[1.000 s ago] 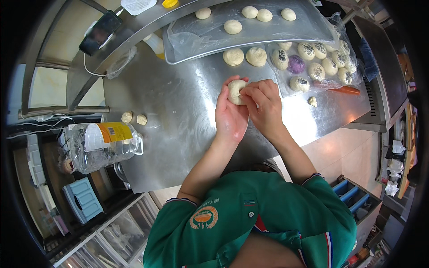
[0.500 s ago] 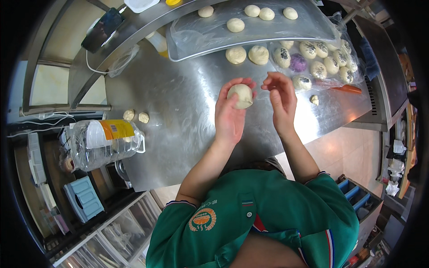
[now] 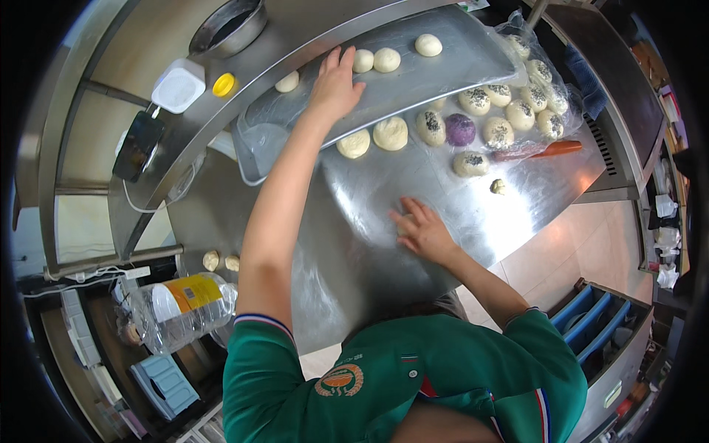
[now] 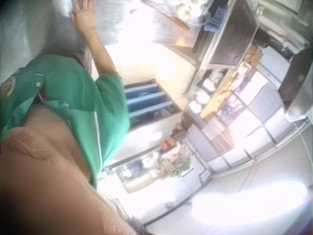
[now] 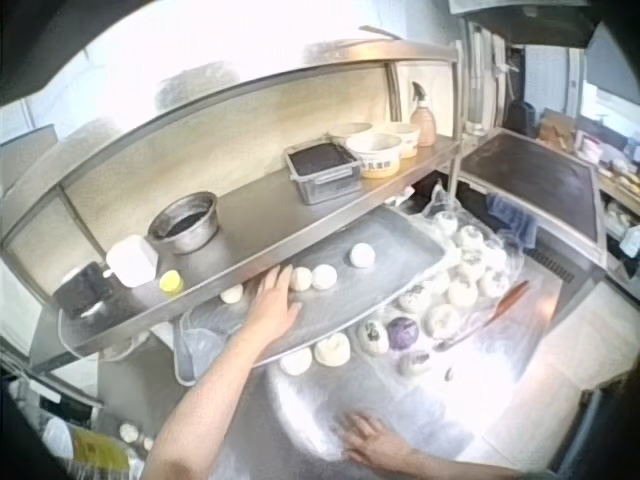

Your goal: The person removes baked buns from an oven using a peel and tongs, then moves to a stainless steel counter to shape small dough pieces into round buns by hand and places them on a tray. The person also retrieves a tray from a rack and pours water from a large bottle onto the counter.

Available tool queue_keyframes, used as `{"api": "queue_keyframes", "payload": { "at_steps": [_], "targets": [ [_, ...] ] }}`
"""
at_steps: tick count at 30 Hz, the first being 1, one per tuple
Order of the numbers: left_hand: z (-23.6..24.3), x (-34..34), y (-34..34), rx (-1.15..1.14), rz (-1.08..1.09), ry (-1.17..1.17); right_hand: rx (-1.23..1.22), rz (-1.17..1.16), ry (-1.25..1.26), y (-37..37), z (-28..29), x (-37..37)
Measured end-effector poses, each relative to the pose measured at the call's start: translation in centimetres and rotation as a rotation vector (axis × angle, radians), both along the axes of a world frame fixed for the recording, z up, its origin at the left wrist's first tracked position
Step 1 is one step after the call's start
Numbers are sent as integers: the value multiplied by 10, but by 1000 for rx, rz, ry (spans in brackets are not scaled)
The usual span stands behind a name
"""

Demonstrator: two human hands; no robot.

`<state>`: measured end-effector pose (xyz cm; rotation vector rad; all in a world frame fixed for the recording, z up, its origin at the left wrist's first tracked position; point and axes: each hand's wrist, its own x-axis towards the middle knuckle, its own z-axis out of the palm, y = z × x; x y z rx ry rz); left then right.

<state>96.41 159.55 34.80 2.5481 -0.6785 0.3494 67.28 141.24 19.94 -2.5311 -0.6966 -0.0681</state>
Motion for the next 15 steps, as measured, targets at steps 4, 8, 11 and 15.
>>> {"api": "queue_keyframes", "payload": {
  "at_steps": [4,8,11,15],
  "targets": [
    [-10,69,-20,96,-77,274,-106,39,294,-22,25,15],
    [-23,97,0,-154,-42,485,914,-369,829,-65,76,65],
    [-41,113,24,118,258,299,1413,-106,702,-97,114,125],
    [-44,118,46,109,77,268,1544,84,758,-102,156,186]
  ]
}}
